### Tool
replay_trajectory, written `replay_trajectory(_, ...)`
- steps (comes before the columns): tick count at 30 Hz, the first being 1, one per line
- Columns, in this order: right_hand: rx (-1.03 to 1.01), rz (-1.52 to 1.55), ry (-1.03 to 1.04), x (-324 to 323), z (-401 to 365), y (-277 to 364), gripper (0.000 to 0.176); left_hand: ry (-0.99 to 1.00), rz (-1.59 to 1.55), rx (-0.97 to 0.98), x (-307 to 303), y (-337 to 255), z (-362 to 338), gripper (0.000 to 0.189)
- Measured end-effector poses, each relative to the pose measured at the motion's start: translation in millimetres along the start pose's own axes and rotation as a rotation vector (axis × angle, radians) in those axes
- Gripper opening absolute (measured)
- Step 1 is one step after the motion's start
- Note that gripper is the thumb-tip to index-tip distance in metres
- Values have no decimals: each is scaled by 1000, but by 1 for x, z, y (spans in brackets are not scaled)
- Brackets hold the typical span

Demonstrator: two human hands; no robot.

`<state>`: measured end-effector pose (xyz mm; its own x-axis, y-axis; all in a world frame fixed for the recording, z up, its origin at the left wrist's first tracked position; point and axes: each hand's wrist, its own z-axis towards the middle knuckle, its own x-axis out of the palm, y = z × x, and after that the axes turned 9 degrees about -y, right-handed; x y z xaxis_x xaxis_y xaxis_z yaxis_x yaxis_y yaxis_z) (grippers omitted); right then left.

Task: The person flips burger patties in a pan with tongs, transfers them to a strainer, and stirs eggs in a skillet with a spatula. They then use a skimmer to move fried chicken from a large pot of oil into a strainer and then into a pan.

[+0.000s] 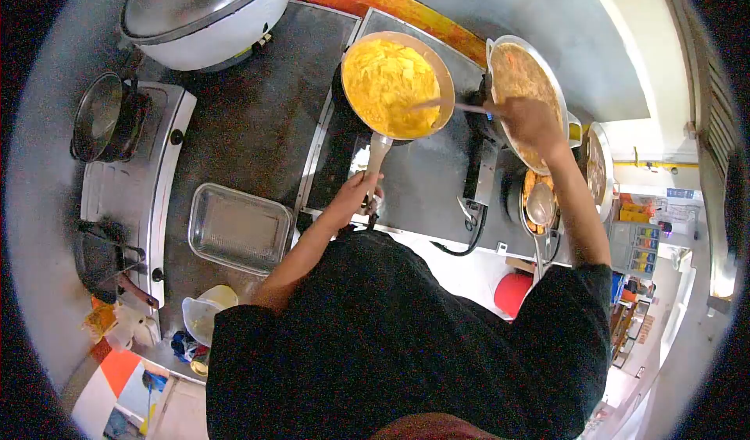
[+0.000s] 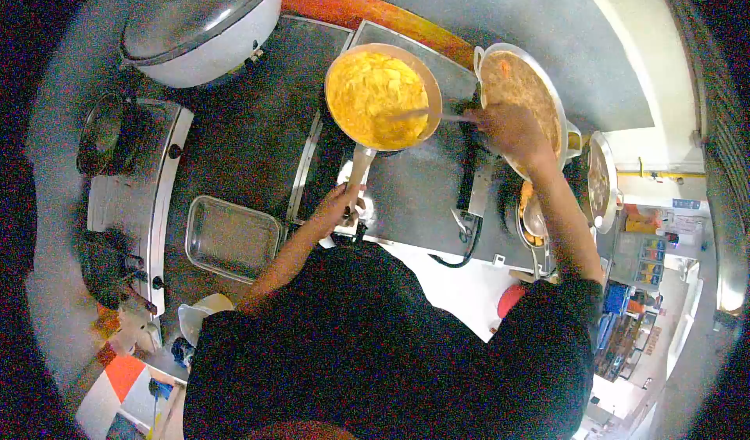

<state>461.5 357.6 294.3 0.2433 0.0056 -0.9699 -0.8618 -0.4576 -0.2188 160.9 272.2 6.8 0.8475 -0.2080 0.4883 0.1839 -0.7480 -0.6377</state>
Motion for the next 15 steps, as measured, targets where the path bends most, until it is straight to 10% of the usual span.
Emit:
replay_trajectory(7, 102, -212, 81, 66, 19, 54, 39, 35, -121, -40, 5, 4, 3, 33)
replay_trajectory(10, 0, 138, -259, 82, 22, 12, 30, 31, -110, -41, 6, 6, 4, 34)
replay_trajectory(15, 208, 2, 66, 23, -14, 16, 31, 24, -117, -22, 4, 8, 5, 34)
